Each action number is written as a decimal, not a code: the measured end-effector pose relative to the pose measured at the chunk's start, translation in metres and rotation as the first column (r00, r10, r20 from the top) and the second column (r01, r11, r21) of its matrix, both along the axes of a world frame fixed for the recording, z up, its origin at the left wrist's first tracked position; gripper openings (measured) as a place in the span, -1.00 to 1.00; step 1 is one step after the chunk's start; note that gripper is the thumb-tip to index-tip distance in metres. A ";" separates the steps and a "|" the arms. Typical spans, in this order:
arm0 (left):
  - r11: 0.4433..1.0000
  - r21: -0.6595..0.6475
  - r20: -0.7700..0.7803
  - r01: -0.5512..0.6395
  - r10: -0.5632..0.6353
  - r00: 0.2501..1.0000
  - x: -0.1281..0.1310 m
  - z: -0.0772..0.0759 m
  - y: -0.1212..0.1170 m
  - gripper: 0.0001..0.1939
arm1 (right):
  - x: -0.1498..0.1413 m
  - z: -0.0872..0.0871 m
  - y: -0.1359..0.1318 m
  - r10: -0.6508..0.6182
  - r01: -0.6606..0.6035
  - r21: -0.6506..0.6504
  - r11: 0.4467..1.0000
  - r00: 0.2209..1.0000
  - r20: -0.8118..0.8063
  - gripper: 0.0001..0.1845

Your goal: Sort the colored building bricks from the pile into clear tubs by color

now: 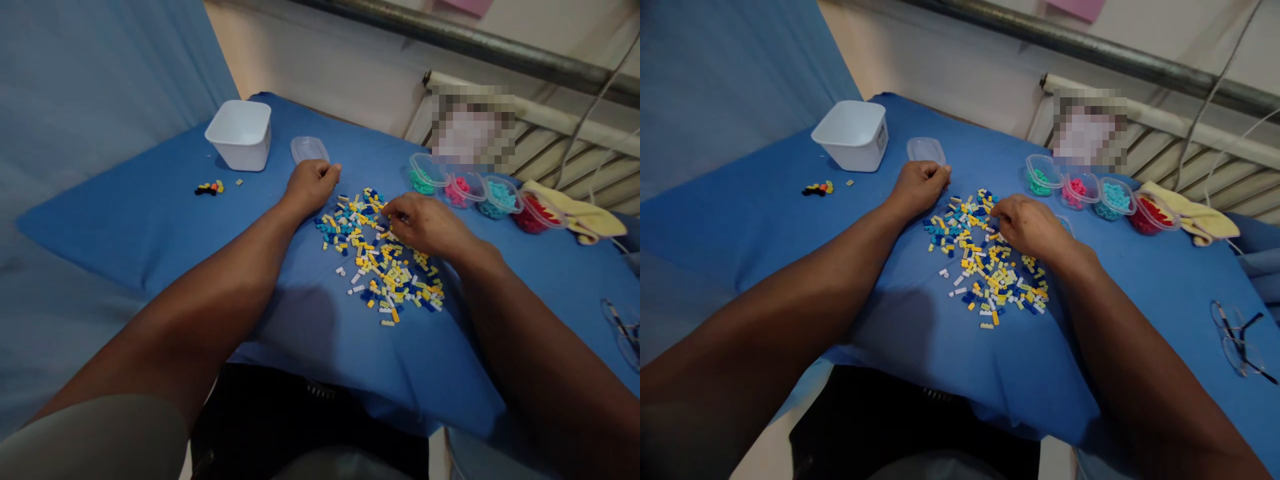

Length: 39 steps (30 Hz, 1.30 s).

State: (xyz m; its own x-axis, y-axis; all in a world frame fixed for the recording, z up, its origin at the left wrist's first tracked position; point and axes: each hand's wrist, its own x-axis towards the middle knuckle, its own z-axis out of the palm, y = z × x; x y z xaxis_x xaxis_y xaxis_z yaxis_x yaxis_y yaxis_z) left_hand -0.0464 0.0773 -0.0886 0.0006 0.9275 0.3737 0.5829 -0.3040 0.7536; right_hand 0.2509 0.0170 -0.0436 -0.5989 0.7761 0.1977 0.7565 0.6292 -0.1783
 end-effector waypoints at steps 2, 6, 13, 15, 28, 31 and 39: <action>1.000 -0.003 0.006 -0.002 0.002 1.000 0.000 0.000 0.000 -0.55 | 0.015 0.009 0.005 -0.056 0.056 0.018 0.998 0.998 -0.039 -0.56; 1.000 -0.007 0.005 0.002 -0.002 1.000 -0.001 0.000 0.000 -0.53 | 0.052 0.030 0.013 -0.240 0.241 -0.062 0.969 0.970 0.026 -0.57; 1.000 -0.002 0.019 0.000 0.001 1.000 -0.003 -0.001 0.002 -0.54 | 0.076 0.039 0.015 -0.309 0.333 -0.093 0.938 0.928 0.208 -0.64; 1.000 -0.005 0.024 0.000 0.000 1.000 -0.003 -0.001 0.002 -0.54 | 0.064 0.033 0.013 -0.264 0.279 -0.078 0.957 0.951 0.164 -0.62; 1.000 0.003 -0.013 0.011 -0.011 1.000 0.000 0.001 -0.001 -0.52 | -0.044 -0.016 -0.009 0.303 -0.293 -0.115 0.949 0.950 0.074 -0.24; 1.000 -0.002 -0.017 0.005 -0.005 1.000 0.000 0.002 -0.001 -0.54 | -0.028 -0.008 -0.006 0.321 -0.311 -0.114 0.943 0.944 0.077 -0.35; 1.000 -0.002 -0.005 0.008 -0.008 1.000 0.000 0.002 -0.002 -0.55 | -0.010 0.008 -0.019 0.369 -0.352 -0.160 0.922 0.925 0.091 -0.43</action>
State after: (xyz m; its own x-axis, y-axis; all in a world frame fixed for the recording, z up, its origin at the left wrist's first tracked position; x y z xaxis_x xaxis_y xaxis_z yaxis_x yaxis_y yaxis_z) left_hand -0.0461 0.0753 -0.0862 0.0096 0.9283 0.3716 0.5841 -0.3069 0.7515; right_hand 0.2410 -0.0025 -0.0356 -0.8557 0.5173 0.0151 0.5035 0.8388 -0.2069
